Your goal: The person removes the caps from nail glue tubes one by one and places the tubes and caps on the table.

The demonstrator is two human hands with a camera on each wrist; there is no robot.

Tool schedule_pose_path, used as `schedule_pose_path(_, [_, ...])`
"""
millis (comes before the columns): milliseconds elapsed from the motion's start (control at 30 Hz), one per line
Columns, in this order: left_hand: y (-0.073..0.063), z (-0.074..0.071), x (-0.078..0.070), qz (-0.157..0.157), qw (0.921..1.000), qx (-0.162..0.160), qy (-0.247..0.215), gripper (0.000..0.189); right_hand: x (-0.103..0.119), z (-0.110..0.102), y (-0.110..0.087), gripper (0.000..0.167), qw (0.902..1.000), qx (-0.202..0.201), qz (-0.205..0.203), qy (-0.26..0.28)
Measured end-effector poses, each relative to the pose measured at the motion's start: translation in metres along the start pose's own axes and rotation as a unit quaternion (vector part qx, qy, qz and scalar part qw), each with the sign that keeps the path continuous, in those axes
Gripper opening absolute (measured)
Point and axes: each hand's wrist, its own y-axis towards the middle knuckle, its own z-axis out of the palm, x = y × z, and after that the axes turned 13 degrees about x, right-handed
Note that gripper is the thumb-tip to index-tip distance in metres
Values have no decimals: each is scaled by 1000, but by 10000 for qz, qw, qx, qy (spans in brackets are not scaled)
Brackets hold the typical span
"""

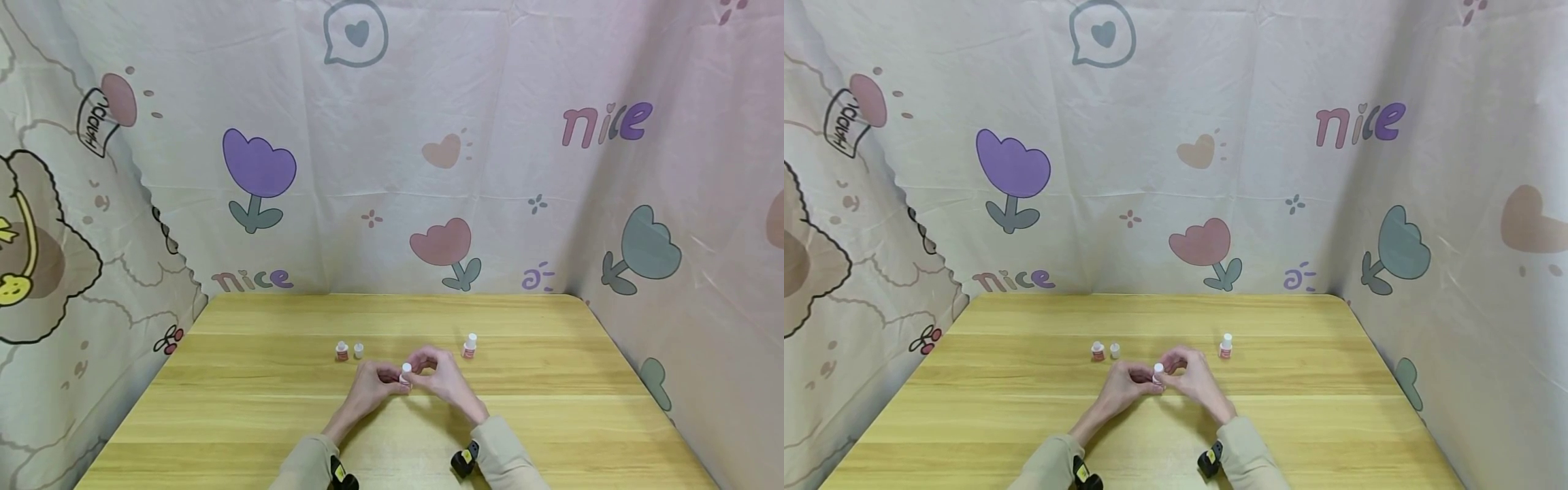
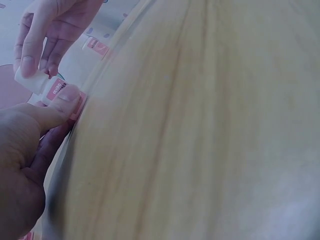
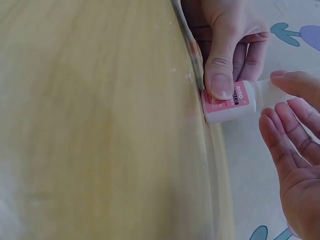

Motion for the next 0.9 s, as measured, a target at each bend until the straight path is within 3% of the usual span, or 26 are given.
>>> schedule_pose_path(500, [0,1,0,-34,9999,-33,-151,16,-5,1,1,18,9989,233,-408,72])
schedule_pose_path(900, [-1,1,-1,-125,9999,-24,6,17,-2,2,0,19,9997,-47,-136,-198])
